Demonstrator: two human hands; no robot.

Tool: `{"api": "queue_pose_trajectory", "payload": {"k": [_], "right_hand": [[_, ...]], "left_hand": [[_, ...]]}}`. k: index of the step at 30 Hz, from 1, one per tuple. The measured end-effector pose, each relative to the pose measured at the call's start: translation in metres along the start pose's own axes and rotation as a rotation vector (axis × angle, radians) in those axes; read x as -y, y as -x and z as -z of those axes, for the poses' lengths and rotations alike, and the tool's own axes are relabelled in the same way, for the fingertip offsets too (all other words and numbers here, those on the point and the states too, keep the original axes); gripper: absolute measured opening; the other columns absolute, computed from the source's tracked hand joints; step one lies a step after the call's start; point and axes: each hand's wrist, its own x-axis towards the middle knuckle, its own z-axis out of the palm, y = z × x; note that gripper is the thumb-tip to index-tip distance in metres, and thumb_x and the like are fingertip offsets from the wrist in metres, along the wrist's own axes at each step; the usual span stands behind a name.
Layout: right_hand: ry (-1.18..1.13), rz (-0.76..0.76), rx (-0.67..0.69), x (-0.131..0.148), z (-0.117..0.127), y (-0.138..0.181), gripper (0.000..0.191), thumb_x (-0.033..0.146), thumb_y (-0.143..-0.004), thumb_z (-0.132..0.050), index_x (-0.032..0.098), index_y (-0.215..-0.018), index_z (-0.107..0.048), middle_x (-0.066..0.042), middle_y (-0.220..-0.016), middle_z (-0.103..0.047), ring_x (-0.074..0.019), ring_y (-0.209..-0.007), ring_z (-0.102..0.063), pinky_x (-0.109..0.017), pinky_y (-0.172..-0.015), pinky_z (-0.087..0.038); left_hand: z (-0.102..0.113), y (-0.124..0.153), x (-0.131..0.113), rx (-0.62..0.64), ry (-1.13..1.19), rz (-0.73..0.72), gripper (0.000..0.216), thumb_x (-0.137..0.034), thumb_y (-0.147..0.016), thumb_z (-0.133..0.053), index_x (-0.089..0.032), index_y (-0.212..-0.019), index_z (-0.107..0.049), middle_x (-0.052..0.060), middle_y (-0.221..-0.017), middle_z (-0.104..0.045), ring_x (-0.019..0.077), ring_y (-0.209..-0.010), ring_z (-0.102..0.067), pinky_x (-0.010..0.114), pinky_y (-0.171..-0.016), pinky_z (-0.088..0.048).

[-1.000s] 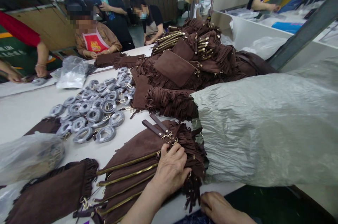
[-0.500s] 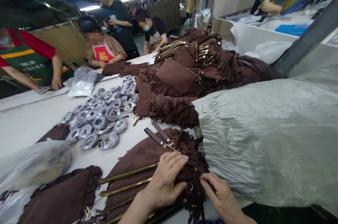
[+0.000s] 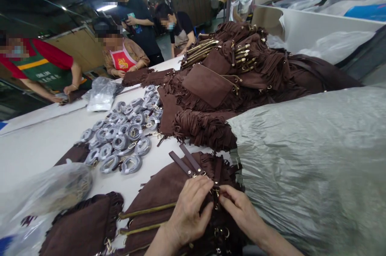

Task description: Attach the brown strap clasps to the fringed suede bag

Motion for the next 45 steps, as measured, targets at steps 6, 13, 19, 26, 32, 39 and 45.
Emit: {"api": "queue_pose_trajectory", "payload": {"k": [6, 13, 19, 26, 32, 39, 45], "right_hand": [[0.165, 0.259, 0.023, 0.016, -0.003, -0.013, 0.016, 0.023, -0.084, -0.042, 0.019, -0.091, -0.056, -0.002, -0.082, -0.057, -0.0150, -0.075, -0.053, -0.028, -0.070, -0.045], [0.561, 0.758, -0.033, 0.012, -0.018, -0.013, 0.025, 0.008, -0.082, -0.031, 0.012, -0.088, -0.055, -0.010, -0.077, -0.058, -0.0195, -0.075, -0.054, -0.034, -0.067, -0.049], [0.341, 0.342, 0.019, 0.002, 0.010, -0.002, 0.023, 0.016, -0.086, -0.038, 0.018, -0.100, -0.055, -0.006, -0.094, -0.057, -0.0151, -0.089, -0.055, -0.028, -0.079, -0.047], [0.448, 0.226, -0.196, -0.048, 0.027, 0.027, 0.024, 0.025, -0.087, -0.038, 0.020, -0.101, -0.057, -0.008, -0.098, -0.060, -0.0179, -0.093, -0.056, -0.031, -0.081, -0.049], [0.802, 0.066, -0.504, -0.082, 0.050, 0.023, 0.044, 0.028, -0.086, -0.028, 0.012, -0.125, -0.037, -0.017, -0.127, -0.044, -0.0267, -0.117, -0.042, -0.046, -0.095, -0.040], [1.020, 0.150, -0.408, -0.089, 0.048, -0.005, 0.044, 0.006, -0.080, -0.027, 0.011, -0.121, -0.042, -0.016, -0.124, -0.046, -0.0232, -0.116, -0.044, -0.038, -0.093, -0.043], [1.138, 0.128, -0.285, -0.087, 0.049, -0.052, 0.043, -0.004, -0.067, -0.032, 0.016, -0.093, -0.059, -0.013, -0.100, -0.061, -0.0223, -0.084, -0.060, -0.033, -0.069, -0.050]], "left_hand": [[0.007, -0.003, 0.000, -0.157, 0.012, -0.048, 0.040, -0.004, -0.076, -0.047, -0.012, -0.114, -0.046, 0.014, -0.103, -0.059, 0.0223, -0.102, -0.051, 0.042, -0.086, -0.046], [0.012, -0.026, -0.002, -0.016, -0.054, -0.178, 0.025, -0.012, -0.081, -0.044, -0.010, -0.104, -0.052, 0.011, -0.099, -0.061, 0.0210, -0.097, -0.052, 0.038, -0.083, -0.043], [-0.007, -0.014, 0.021, 0.283, -0.124, 0.063, 0.024, -0.029, -0.088, -0.039, -0.018, -0.101, -0.056, 0.004, -0.091, -0.062, 0.0160, -0.077, -0.054, 0.033, -0.067, -0.039], [-0.007, -0.014, 0.017, 0.318, -0.177, -0.012, 0.028, -0.019, -0.085, -0.041, -0.026, -0.110, -0.051, 0.003, -0.112, -0.057, 0.0188, -0.092, -0.050, 0.036, -0.073, -0.032], [-0.009, -0.012, 0.016, 0.477, -0.041, -0.046, 0.016, -0.012, -0.082, -0.039, -0.018, -0.078, -0.053, 0.001, -0.083, -0.061, 0.0150, -0.081, -0.048, 0.033, -0.074, -0.031], [-0.014, 0.009, 0.019, 0.215, 0.059, 0.088, 0.024, -0.007, -0.080, -0.030, -0.017, -0.083, -0.052, 0.003, -0.077, -0.056, 0.0172, -0.078, -0.043, 0.033, -0.072, -0.032], [-0.022, 0.009, 0.017, 0.143, 0.056, 0.120, 0.024, -0.008, -0.080, -0.031, -0.017, -0.081, -0.053, 0.002, -0.073, -0.057, 0.0158, -0.073, -0.043, 0.032, -0.069, -0.033]]}}
